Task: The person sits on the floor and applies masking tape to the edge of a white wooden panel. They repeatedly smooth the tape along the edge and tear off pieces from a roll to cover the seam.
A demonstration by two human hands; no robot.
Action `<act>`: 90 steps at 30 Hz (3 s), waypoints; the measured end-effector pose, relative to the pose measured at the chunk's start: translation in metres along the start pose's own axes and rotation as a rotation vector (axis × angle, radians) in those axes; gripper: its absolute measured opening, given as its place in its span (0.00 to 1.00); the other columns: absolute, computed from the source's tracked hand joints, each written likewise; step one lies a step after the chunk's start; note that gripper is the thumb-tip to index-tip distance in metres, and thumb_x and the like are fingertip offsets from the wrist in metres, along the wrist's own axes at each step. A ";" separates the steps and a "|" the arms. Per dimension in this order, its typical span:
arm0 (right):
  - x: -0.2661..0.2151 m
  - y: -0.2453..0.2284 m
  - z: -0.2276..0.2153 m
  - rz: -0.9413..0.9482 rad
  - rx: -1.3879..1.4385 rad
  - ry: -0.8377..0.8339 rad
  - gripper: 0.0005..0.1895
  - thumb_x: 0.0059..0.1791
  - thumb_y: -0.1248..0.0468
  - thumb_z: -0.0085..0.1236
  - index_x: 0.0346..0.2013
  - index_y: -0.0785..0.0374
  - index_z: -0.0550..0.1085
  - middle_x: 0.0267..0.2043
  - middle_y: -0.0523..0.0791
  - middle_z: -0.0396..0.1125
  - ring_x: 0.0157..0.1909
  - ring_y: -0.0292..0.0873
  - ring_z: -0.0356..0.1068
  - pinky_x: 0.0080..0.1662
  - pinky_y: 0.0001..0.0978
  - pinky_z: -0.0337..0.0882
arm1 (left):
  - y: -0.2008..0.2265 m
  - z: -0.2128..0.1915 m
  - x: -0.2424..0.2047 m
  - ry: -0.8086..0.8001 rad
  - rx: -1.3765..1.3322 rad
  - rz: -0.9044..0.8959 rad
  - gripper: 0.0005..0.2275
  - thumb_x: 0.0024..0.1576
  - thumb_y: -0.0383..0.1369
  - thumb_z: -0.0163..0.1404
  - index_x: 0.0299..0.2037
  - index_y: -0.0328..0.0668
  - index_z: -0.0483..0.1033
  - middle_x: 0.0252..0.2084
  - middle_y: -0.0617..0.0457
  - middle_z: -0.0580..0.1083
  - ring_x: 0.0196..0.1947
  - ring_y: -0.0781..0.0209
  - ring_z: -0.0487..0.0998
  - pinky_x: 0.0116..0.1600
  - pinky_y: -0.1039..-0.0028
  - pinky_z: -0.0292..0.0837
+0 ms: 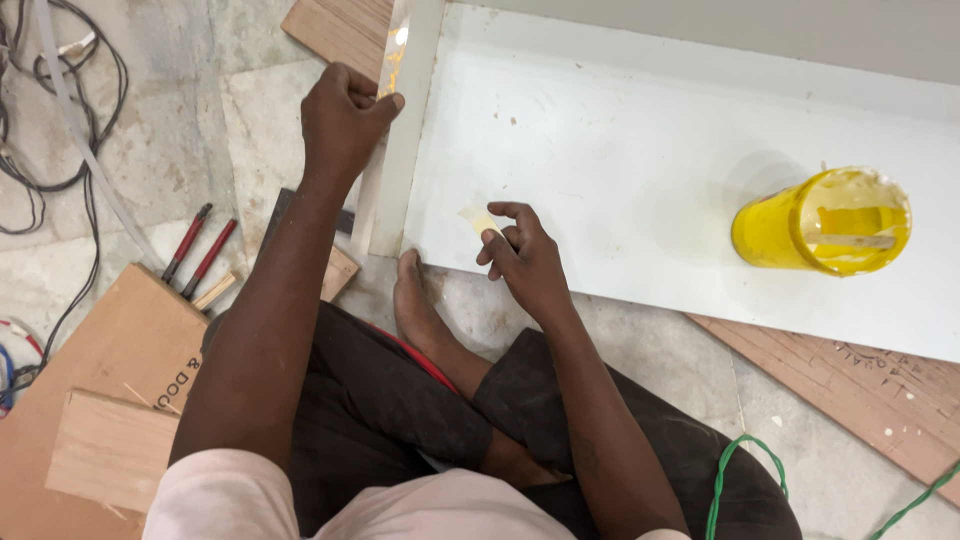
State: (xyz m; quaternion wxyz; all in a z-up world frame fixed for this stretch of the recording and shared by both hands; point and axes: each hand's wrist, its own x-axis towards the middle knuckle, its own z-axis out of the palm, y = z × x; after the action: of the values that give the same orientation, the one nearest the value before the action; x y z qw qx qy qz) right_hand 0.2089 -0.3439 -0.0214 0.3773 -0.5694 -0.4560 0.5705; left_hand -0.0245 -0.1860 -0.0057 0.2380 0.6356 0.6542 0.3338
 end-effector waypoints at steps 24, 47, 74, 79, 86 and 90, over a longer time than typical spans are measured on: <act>0.011 0.015 -0.011 -0.143 0.271 0.088 0.23 0.57 0.57 0.48 0.61 0.69 0.60 0.32 0.47 0.73 0.35 0.37 0.71 0.40 0.29 0.72 | 0.027 0.016 0.061 0.088 0.533 0.676 0.21 0.64 0.37 0.58 0.65 0.39 0.72 0.61 0.45 0.69 0.58 0.46 0.68 0.51 0.57 0.69; 0.011 0.019 -0.013 -0.078 0.280 0.142 0.24 0.56 0.56 0.49 0.61 0.69 0.60 0.30 0.46 0.73 0.32 0.37 0.71 0.38 0.29 0.72 | 0.006 0.021 0.151 -0.096 0.835 0.808 0.19 0.55 0.25 0.55 0.57 0.51 0.82 0.47 0.52 0.78 0.49 0.53 0.78 0.39 0.60 0.74; 0.014 0.027 -0.010 -0.049 0.299 0.162 0.25 0.56 0.56 0.49 0.61 0.69 0.60 0.30 0.47 0.73 0.32 0.37 0.70 0.38 0.29 0.71 | 0.008 0.042 0.175 -0.072 1.052 0.959 0.05 0.62 0.29 0.53 0.39 0.41 0.83 0.46 0.53 0.79 0.50 0.55 0.79 0.50 0.63 0.74; 0.017 0.021 -0.020 -0.077 0.278 0.182 0.27 0.55 0.54 0.49 0.62 0.69 0.59 0.32 0.48 0.73 0.33 0.39 0.71 0.38 0.30 0.72 | 0.009 0.011 0.166 -0.011 0.639 0.950 0.16 0.51 0.25 0.52 0.50 0.39 0.80 0.48 0.49 0.79 0.47 0.48 0.78 0.43 0.60 0.72; 0.080 -0.024 -0.043 -0.268 0.173 0.136 0.33 0.56 0.46 0.48 0.64 0.70 0.58 0.34 0.50 0.73 0.34 0.40 0.72 0.39 0.31 0.73 | 0.025 0.000 0.120 -0.386 -0.173 0.257 0.17 0.71 0.45 0.47 0.44 0.39 0.81 0.41 0.52 0.79 0.44 0.62 0.79 0.52 0.68 0.74; 0.145 -0.065 -0.040 -0.350 0.207 -0.021 0.31 0.57 0.46 0.50 0.62 0.69 0.58 0.35 0.48 0.72 0.33 0.38 0.69 0.39 0.30 0.71 | 0.055 0.002 0.101 -0.518 -0.192 0.046 0.19 0.63 0.49 0.53 0.44 0.37 0.79 0.35 0.52 0.76 0.35 0.65 0.77 0.39 0.73 0.73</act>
State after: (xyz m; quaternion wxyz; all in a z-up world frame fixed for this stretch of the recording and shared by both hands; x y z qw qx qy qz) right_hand 0.2333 -0.1830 -0.0015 0.5227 -0.4335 -0.4907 0.5459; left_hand 0.0057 -0.0874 0.0451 0.4491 0.6890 0.5221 0.2259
